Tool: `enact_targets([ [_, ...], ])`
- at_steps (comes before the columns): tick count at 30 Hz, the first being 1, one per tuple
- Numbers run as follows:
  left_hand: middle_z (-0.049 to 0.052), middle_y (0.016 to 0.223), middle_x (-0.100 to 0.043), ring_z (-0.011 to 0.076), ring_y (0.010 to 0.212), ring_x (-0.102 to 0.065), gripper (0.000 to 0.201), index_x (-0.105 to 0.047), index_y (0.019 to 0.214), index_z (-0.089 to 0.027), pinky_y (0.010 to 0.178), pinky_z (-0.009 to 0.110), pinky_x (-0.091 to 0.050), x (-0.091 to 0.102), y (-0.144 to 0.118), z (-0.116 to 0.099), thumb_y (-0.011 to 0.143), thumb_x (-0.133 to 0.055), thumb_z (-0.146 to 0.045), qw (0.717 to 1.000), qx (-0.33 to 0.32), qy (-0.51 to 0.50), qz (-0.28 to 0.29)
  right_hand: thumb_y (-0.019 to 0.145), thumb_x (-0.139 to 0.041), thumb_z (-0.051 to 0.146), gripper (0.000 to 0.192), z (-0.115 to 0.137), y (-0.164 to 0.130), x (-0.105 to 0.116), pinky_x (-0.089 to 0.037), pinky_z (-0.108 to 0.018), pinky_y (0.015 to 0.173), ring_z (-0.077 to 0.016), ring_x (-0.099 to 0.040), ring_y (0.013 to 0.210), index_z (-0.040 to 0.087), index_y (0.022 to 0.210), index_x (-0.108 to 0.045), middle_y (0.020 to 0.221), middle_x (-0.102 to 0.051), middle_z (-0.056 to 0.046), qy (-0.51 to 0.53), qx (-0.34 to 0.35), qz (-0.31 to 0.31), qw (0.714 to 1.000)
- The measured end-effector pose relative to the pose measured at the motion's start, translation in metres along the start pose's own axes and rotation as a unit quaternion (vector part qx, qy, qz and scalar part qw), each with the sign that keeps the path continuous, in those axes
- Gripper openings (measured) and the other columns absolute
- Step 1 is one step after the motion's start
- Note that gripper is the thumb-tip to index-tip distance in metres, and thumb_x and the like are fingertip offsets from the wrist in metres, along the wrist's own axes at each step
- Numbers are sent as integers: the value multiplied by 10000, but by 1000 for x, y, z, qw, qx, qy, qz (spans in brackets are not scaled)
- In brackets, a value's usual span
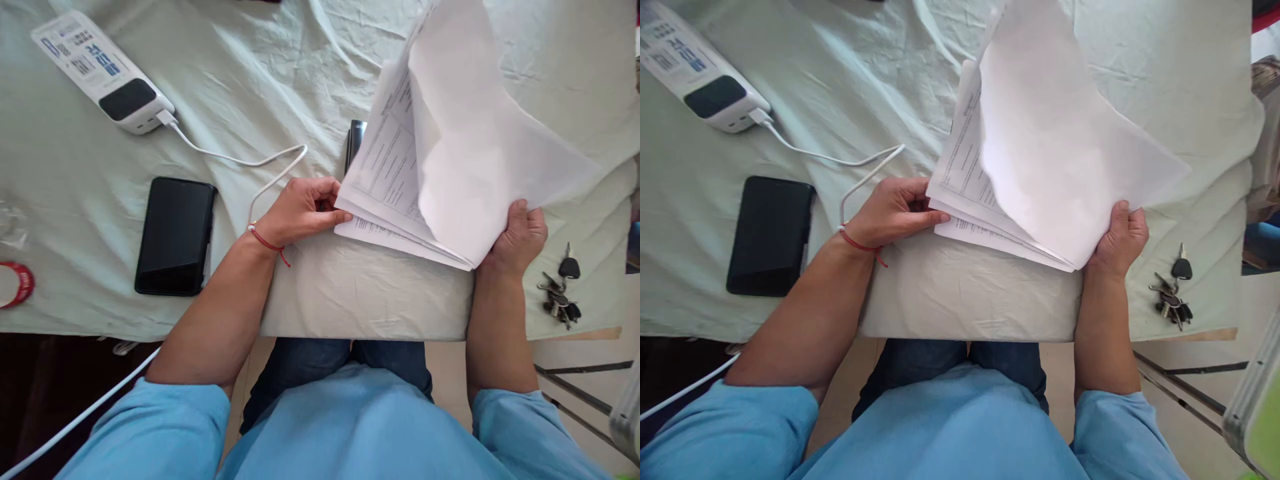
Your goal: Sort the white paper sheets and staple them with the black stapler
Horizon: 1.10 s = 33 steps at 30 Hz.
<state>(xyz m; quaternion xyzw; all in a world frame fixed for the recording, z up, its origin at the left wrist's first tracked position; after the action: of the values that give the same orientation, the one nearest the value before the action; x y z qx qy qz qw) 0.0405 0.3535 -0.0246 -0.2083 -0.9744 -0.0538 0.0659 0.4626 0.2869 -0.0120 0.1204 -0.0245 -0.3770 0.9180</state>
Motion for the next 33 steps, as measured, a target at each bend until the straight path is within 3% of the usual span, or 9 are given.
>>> enact_targets([
  [4, 11, 791, -712, 161, 744, -620, 222, -755, 843, -186, 681, 287, -513, -4, 0, -1, 893, -847, -381, 999, 6, 23, 29, 940, -912, 467, 293, 0, 1, 0, -660, -386, 1219, -175, -789, 1070, 199, 984, -801, 972, -813, 3, 27, 4, 8, 1000],
  [8, -12, 702, -619, 141, 687, -530, 260, -701, 782, -187, 624, 270, -414, 1, 1, -1, 938, -766, -385, 997, 7, 79, 17, 925, -926, 435, 274, -3, 2, 2, -681, -353, 1145, -159, -768, 995, 202, 935, -782, 952, -809, 6, 34, 2, -5, 999],
  [11, -15, 697, -601, 140, 692, -511, 290, -697, 778, -189, 631, 268, -398, 2, 2, -5, 968, -735, -404, 995, -4, 100, 12, 931, -927, 437, 271, -5, 4, 2, -679, -374, 1159, -176, -783, 1043, 210, 936, -779, 971, -821, -3, 35, 2, 5, 999],
  [19, -20, 696, -623, 121, 628, -475, 253, -675, 791, -200, 601, 266, -403, 3, 3, -17, 978, -767, -345, 998, -47, 38, 3, 819, -1017, 480, 341, -2, 13, 0, -661, -394, 1220, -209, -839, 1094, 217, 939, -836, 1013, -882, -26, 42, 20, 49, 998],
  [26, 4, 725, -697, 138, 645, -556, 318, -712, 827, -209, 598, 273, -445, 4, 4, -13, 1001, -839, -444, 999, -35, 1, -13, 786, -1010, 515, 359, 8, 18, 2, -647, -393, 1210, -221, -844, 1006, 220, 938, -875, 930, -866, -14, 51, 52, 55, 996],
  [29, 14, 714, -697, 152, 643, -588, 374, -726, 813, -214, 600, 295, -458, 6, 3, -11, 1044, -827, -491, 999, -31, -16, -25, 790, -1010, 537, 393, 11, 14, -1, -629, -435, 1247, -243, -842, 1092, 212, 976, -890, 1001, -885, -33, 35, 51, 60, 996],
  [33, 30, 691, -672, 158, 626, -591, 657, -683, 731, -223, 575, 321, -426, 8, 0, -7, 1144, -676, -734, 997, -33, -68, -36, 818, -1012, 553, 440, 15, 3, -8, -618, -461, 1267, -263, -840, 1181, 195, 1051, -905, 1081, -901, -59, 34, 40, 79, 996],
])
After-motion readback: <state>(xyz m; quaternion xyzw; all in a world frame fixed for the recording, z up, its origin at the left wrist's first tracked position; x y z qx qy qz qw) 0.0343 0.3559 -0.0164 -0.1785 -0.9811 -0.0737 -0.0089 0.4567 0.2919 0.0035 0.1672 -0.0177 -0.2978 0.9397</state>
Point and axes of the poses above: each hand's wrist, its own y-axis towards the middle knuckle, its own x-axis out of the back of the hand, z = x × y, the point moved 10 cm from there along y, towards the middle knuckle
